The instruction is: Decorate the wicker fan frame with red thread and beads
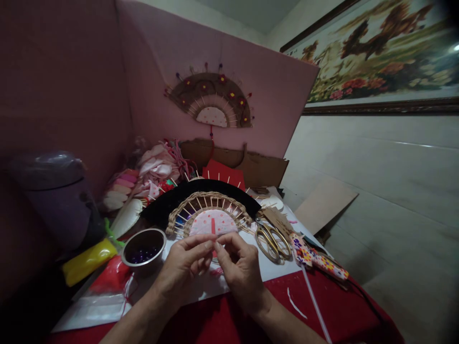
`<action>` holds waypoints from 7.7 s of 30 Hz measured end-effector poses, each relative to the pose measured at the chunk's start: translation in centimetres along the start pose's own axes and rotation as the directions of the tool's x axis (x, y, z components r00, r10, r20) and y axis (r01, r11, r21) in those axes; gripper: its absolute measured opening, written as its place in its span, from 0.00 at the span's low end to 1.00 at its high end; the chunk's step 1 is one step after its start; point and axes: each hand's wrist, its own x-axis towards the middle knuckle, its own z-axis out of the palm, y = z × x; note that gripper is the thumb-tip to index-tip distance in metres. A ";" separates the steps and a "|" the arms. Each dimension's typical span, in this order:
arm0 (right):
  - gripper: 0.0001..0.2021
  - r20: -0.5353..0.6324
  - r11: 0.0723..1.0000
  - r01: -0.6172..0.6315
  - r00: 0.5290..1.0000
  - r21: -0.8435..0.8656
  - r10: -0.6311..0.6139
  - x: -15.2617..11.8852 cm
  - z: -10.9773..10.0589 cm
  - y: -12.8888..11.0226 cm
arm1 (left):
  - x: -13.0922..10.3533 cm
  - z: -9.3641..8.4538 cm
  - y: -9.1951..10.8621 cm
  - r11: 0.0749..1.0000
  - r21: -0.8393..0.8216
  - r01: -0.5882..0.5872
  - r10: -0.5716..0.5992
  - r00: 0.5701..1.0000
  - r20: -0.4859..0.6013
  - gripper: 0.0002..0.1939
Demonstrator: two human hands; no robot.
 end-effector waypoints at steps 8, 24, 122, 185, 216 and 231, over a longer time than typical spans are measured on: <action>0.08 0.008 1.000 -0.027 1.000 -0.004 0.027 0.0 0.0 -0.1 | 0.4 -0.3 -0.3 0.971 0.190 -0.149 0.147 0.989 0.022 0.15; 0.06 -0.018 0.997 0.056 0.998 -0.049 -0.057 0.0 0.0 -0.1 | 0.6 -0.2 -0.2 0.991 0.110 -0.075 0.082 0.995 -0.054 0.21; 0.08 0.009 0.991 0.082 0.997 -0.103 -0.082 -0.4 0.0 -0.1 | 0.1 -0.2 0.3 0.982 -0.166 0.095 -0.081 0.993 0.087 0.07; 0.10 0.046 0.993 0.006 0.999 0.120 -0.012 -0.2 -0.2 -1.0 | 0.1 -0.3 0.2 0.994 0.015 0.105 -0.106 0.973 0.206 0.12; 0.10 0.039 0.994 -0.001 0.999 0.113 -0.004 -0.2 -0.2 -1.0 | 0.1 -0.4 0.0 0.996 0.026 0.084 -0.087 0.975 0.205 0.13; 0.09 0.035 0.995 0.017 0.999 0.101 -0.021 -0.2 -0.2 -0.8 | 0.1 -0.5 -0.1 0.997 0.017 0.080 -0.081 0.979 0.186 0.13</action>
